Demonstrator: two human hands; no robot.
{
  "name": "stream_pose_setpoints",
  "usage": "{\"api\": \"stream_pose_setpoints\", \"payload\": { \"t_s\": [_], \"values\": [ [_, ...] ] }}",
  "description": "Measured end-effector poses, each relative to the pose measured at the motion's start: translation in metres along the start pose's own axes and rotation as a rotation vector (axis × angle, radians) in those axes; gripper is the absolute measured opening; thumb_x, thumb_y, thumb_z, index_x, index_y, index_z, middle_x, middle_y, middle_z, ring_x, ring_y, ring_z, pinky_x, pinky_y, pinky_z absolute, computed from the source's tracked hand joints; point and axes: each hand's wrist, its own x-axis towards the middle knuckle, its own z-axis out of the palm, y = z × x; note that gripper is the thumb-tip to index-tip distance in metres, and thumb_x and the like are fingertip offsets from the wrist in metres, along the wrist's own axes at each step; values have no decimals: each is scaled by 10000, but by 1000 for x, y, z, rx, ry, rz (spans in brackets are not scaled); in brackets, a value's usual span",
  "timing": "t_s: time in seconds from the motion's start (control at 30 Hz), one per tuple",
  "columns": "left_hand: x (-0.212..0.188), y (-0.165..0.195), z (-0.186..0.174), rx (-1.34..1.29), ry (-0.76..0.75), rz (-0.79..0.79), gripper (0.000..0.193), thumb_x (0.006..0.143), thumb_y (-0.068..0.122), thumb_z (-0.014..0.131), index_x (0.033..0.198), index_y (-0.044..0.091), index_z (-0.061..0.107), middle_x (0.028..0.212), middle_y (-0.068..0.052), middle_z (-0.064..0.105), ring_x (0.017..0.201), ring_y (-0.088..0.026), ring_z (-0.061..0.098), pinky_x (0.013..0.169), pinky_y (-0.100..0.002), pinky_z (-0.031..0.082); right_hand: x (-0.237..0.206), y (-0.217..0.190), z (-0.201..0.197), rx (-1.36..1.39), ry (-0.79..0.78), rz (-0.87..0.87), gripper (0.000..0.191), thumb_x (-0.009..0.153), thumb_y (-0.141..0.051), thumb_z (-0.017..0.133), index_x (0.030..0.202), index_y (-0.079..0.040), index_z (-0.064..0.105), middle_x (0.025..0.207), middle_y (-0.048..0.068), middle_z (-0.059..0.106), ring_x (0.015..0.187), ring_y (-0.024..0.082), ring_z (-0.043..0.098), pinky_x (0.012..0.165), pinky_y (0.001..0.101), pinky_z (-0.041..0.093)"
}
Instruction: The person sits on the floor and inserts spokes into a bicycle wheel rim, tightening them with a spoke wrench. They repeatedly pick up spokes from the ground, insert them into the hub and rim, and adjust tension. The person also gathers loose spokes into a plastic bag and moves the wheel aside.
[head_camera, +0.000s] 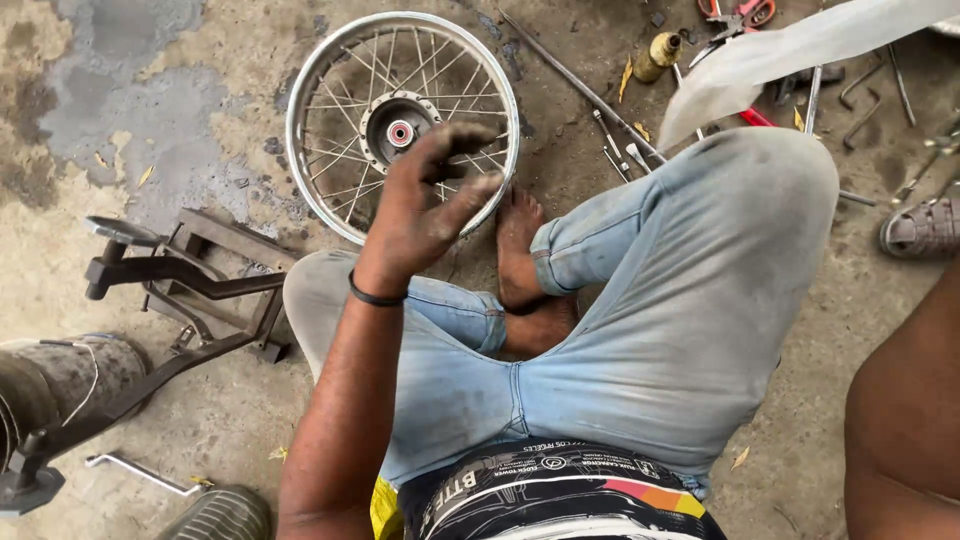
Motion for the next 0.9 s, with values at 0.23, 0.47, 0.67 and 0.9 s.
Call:
{"api": "stream_pose_setpoints", "payload": {
  "t_s": [0.23,0.47,0.67,0.9],
  "values": [
    [37,28,34,-87,-149,26,486,1004,158,775,1417,14,563,1261,-140,650,1167,-173,588,1035,-334,515,26,-14,80,147,-147,-107,173,1081,-134,767,1151,4,691,951,51,713,719,90,664,610,212,520],
    [-2,-15,27,-106,-25,-164,156,974,37,708,1129,21,718,941,-51,731,868,-75,618,777,-296,550,30,27,90,240,-168,-12,177,1074,-141,796,1107,-1,692,819,21,680,675,78,644,585,212,521],
    [-8,7,16,636,464,168,449,824,-45,721,1238,131,732,1000,-91,660,889,-257,667,768,-384,541,29,30,102,487,-116,200,271,1048,-273,814,1086,-23,716,784,18,670,612,88,607,558,245,500],
    [-4,24,1,927,512,421,556,856,-28,742,1359,204,700,1187,-79,631,1027,-240,651,835,-396,558,27,25,104,621,-175,398,481,932,-519,782,963,-50,681,682,-23,591,545,80,576,461,239,490]
  ]
}}
